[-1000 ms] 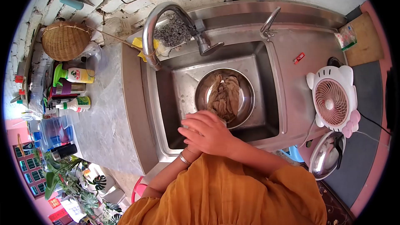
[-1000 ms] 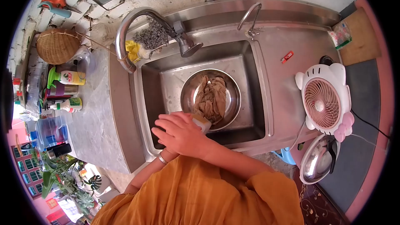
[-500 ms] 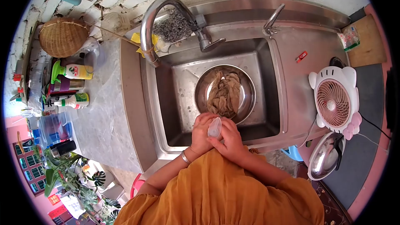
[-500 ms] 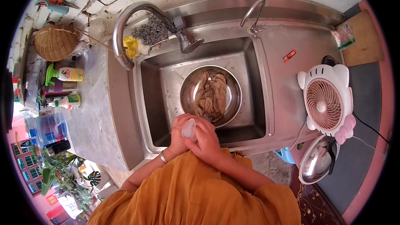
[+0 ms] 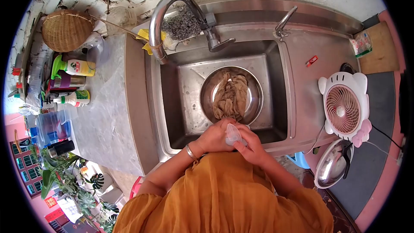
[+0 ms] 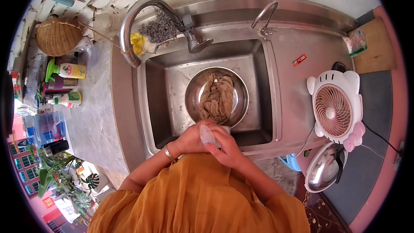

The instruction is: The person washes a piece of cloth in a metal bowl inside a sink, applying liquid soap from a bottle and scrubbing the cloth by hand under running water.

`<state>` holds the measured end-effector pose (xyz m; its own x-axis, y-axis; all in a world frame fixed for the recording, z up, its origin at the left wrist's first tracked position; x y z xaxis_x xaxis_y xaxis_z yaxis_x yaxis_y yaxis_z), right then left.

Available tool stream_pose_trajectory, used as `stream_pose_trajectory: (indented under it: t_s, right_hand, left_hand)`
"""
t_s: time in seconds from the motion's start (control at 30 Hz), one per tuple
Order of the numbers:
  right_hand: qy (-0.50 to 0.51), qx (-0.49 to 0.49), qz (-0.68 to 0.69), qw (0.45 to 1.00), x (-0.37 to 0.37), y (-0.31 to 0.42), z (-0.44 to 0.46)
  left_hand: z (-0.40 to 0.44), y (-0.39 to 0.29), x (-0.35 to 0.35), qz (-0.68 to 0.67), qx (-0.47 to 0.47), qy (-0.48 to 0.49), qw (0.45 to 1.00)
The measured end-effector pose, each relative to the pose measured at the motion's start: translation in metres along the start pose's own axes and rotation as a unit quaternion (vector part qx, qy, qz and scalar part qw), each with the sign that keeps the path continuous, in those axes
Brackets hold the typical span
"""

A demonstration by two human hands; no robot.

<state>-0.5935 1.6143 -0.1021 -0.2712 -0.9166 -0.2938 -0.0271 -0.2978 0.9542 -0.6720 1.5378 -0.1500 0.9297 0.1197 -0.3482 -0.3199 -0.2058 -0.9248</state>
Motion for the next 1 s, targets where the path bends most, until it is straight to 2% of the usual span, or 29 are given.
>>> stream_pose_trajectory:
  t_s: [0.03, 0.07, 0.13, 0.17, 0.23, 0.33, 0.43, 0.53, 0.67, 0.73, 0.87, 0.93, 1.0]
  right_hand:
    - [-0.032, -0.001, -0.015, 0.999, -0.005, -0.002, -0.002]
    - [-0.031, 0.0, -0.015, 0.999, -0.005, -0.003, -0.004]
    - [-0.079, 0.085, 0.021, 0.993, -0.012, -0.014, -0.008]
    - [-0.074, 0.086, 0.02, 0.993, -0.014, -0.014, -0.009]
    - [-0.08, 0.156, 0.068, 0.982, -0.019, -0.02, -0.014]
    - [-0.08, 0.212, 0.078, 0.971, -0.024, -0.022, -0.021]
    - [-0.028, 0.216, 0.044, 0.975, -0.025, -0.027, -0.023]
    - [-0.026, 0.246, 0.071, 0.966, -0.025, -0.032, -0.02]
    - [-0.023, 0.22, 0.052, 0.974, -0.026, -0.025, -0.013]
    - [-0.065, 0.25, 0.102, 0.961, -0.024, -0.036, -0.019]
    - [-0.072, 0.233, 0.06, 0.968, -0.024, -0.04, -0.019]
    - [-0.092, 0.273, 0.083, 0.954, -0.025, -0.043, -0.022]
    - [-0.094, 0.272, 0.078, 0.955, -0.026, -0.044, -0.021]
  left_hand:
    - [0.002, -0.003, 0.0, -0.009, 0.023, -0.043, 0.999]
    - [0.002, -0.004, 0.004, -0.011, 0.023, -0.043, 0.999]
    - [0.005, -0.02, -0.003, -0.009, 0.02, -0.11, 0.994]
    - [0.007, -0.02, -0.001, -0.012, 0.018, -0.113, 0.993]
    - [0.011, -0.021, 0.004, -0.004, 0.022, -0.101, 0.995]
    - [0.008, -0.022, 0.007, -0.002, 0.018, -0.123, 0.992]
    - [0.008, -0.026, 0.008, 0.008, 0.007, -0.128, 0.992]
    - [0.012, -0.02, 0.01, 0.013, 0.012, -0.138, 0.99]
    - [0.013, -0.02, 0.009, 0.024, 0.007, -0.148, 0.989]
    - [0.015, -0.024, 0.007, 0.028, 0.023, -0.161, 0.986]
    - [0.019, -0.022, 0.007, 0.028, 0.03, -0.159, 0.986]
    - [0.021, -0.021, 0.009, 0.026, 0.023, -0.156, 0.987]
    - [0.022, -0.018, 0.01, 0.027, 0.023, -0.15, 0.988]
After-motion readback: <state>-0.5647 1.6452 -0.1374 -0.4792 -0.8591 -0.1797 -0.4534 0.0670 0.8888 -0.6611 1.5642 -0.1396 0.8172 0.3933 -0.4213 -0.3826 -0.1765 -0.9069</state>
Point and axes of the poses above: each hand's wrist, its own z-axis towards the middle knuckle, its own x-axis out of the palm, y = z × x, the point moved 6 cm from there along z, towards the middle knuckle, and after that the axes turned 13 degrees about -z, right-handed, at the moved point
